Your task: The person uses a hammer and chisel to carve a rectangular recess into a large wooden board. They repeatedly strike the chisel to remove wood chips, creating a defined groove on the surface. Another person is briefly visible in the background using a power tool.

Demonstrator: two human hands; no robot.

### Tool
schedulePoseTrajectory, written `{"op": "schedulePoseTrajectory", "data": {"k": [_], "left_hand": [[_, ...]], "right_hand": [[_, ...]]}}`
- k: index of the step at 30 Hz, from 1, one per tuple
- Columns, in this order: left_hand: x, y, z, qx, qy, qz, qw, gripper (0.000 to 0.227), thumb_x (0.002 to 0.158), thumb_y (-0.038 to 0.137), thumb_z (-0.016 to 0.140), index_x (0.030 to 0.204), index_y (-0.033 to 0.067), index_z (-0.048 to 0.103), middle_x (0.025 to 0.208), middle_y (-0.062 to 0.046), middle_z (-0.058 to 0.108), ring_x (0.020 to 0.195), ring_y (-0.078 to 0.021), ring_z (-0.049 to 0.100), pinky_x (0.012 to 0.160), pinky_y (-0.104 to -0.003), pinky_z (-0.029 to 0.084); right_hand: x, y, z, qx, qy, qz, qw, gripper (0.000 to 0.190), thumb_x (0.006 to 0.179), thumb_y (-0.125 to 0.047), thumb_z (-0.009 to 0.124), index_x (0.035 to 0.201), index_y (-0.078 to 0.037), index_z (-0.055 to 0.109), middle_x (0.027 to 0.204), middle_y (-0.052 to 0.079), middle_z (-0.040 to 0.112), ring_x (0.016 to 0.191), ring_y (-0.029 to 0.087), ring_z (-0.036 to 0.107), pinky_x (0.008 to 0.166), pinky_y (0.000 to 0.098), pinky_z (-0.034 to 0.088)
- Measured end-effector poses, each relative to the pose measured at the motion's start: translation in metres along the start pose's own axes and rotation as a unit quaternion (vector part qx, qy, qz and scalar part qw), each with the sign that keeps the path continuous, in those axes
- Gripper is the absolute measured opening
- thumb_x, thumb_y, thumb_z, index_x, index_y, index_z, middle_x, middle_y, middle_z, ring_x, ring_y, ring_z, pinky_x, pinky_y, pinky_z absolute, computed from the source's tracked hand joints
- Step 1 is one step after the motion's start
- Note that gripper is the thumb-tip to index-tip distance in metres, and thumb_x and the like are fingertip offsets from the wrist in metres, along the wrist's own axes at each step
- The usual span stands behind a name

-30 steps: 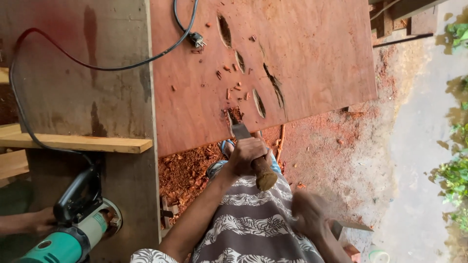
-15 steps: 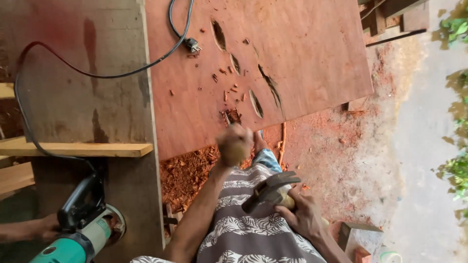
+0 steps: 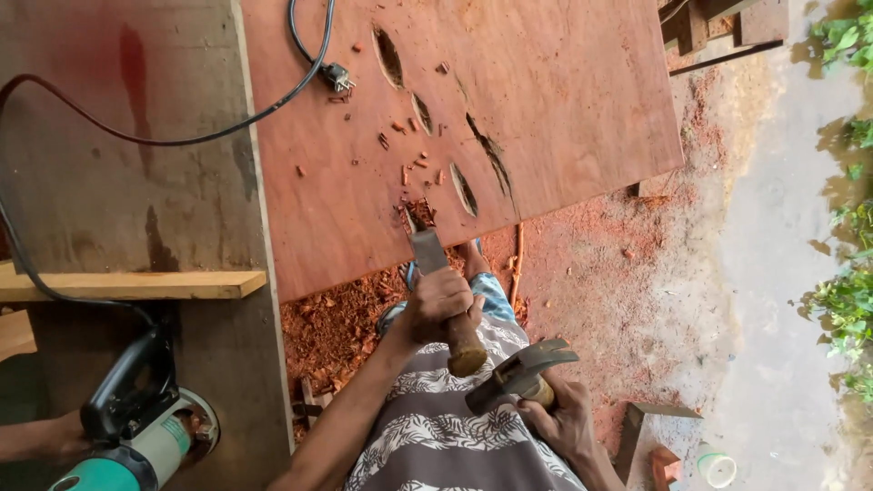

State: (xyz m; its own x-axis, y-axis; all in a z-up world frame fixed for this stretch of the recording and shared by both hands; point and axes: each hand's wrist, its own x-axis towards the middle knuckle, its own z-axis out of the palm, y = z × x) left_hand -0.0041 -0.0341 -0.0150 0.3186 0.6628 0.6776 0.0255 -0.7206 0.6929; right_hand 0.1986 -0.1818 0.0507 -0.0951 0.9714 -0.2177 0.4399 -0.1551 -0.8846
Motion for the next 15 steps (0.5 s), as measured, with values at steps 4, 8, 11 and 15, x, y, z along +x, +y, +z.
{"op": "schedulePoseTrajectory", "data": {"k": [4,8,11,15], "left_hand": [[0.003,0.001,0.001,-0.015,0.009,-0.011,1.0,0.025,0.082,-0.008,0.061,0.069,0.0042,0.044,0.06,-0.007,0.046,0.052,-0.0193,0.045,0.052,-0.036,0.042],[-0.004,-0.005,0.003,-0.017,0.014,-0.006,1.0,0.024,0.084,-0.007,0.061,0.071,0.005,0.045,0.061,-0.006,0.045,0.053,-0.0185,0.045,0.052,-0.036,0.041],[-0.006,-0.006,0.004,-0.017,0.01,-0.016,1.0,0.024,0.084,-0.006,0.06,0.071,0.0061,0.044,0.061,-0.006,0.048,0.053,-0.0178,0.046,0.053,-0.035,0.044],[0.007,0.0,-0.002,-0.021,0.003,-0.025,0.999,0.024,0.084,-0.006,0.06,0.069,0.0035,0.043,0.062,-0.009,0.048,0.054,-0.0222,0.048,0.053,-0.038,0.042]], "right_hand": [[-0.001,0.002,0.002,0.003,-0.003,0.011,1.0,0.044,0.083,-0.048,0.058,0.076,-0.006,0.065,0.047,-0.005,0.041,0.033,0.006,0.034,0.029,0.024,0.031],[0.001,-0.001,0.003,0.024,-0.006,0.001,1.0,0.046,0.084,-0.049,0.059,0.073,-0.006,0.064,0.047,-0.006,0.038,0.034,0.005,0.03,0.03,0.024,0.027],[0.008,-0.009,0.003,0.014,-0.006,-0.006,1.0,0.049,0.084,-0.053,0.058,0.084,-0.004,0.067,0.048,-0.005,0.049,0.032,0.005,0.036,0.029,0.0223,0.033],[0.009,-0.004,0.001,-0.013,-0.01,0.007,1.0,0.048,0.083,-0.053,0.056,0.077,-0.007,0.066,0.047,-0.006,0.049,0.031,0.006,0.039,0.029,0.0225,0.036]]}}
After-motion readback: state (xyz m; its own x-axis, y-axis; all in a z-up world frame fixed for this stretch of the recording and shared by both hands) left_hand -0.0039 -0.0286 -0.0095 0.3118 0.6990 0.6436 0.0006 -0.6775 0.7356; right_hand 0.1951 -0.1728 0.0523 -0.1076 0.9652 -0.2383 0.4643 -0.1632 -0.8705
